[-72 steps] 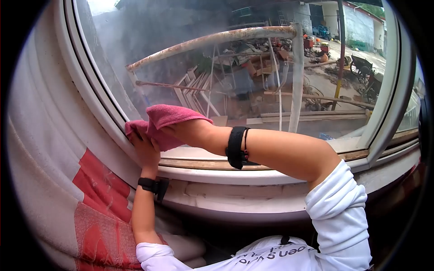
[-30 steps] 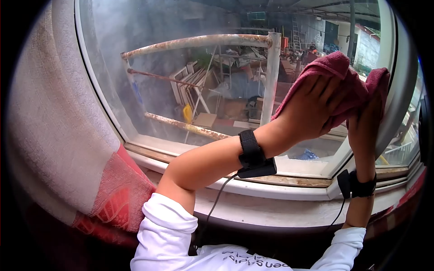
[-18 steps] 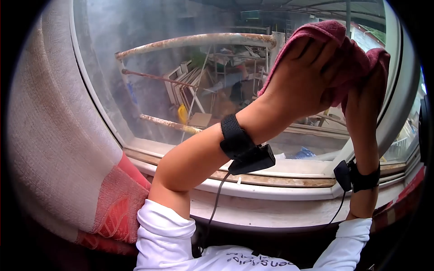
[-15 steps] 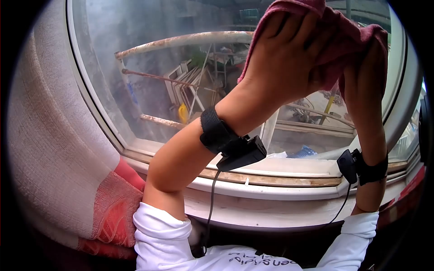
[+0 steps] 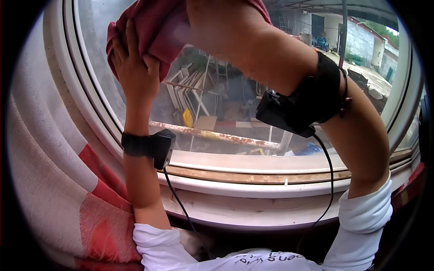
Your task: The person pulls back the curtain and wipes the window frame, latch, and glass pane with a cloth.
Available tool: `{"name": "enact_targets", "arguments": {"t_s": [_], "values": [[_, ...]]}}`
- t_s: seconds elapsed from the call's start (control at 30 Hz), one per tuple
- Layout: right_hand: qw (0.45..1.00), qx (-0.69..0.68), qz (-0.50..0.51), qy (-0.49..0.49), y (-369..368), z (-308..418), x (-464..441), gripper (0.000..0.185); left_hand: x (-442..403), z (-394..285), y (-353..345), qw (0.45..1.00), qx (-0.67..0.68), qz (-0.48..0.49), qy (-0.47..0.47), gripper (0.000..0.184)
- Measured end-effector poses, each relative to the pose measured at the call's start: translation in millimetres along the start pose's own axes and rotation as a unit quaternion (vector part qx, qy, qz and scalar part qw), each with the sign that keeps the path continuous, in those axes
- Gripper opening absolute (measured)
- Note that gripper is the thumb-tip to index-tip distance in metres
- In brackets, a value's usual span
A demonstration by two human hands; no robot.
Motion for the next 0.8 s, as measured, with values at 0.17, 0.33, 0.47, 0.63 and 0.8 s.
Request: {"name": "enact_targets", "arguments": {"t_s": [0.17, 0.33, 0.47, 0.63, 0.8], "values": [[0.921, -0.377, 0.050, -0.083, -42, 77, -4, 0.063, 80, 55, 4, 0.990, -0.022, 0.053, 0.130, 0.065], [0.909, -0.400, 0.099, -0.059, -82, 125, 27, 0.063, 145, 69, -10, 0.977, -0.002, 0.115, 0.177, 0.075], [0.873, -0.456, 0.168, 0.037, -112, 163, 61, 0.057, 199, 69, -16, 0.961, 0.010, 0.211, 0.179, 0.076], [0.943, -0.109, 0.234, 0.209, -100, 152, 137, 0.043, 245, 21, -20, 0.942, 0.071, 0.315, 0.094, 0.073], [0.959, -0.141, 0.200, 0.143, -93, 90, 188, 0.045, 220, -36, -53, 0.941, 0.106, 0.319, 0.033, 0.073]]}}
Point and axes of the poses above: each hand's wrist, its own x-axis away from the middle knuckle, its own y-axis out of the back of the hand, z = x × y, the point moved 4 cm from there along -x, towards the middle knuckle, and after that the axes turned 5 degrees about z, right-handed, at the moved point
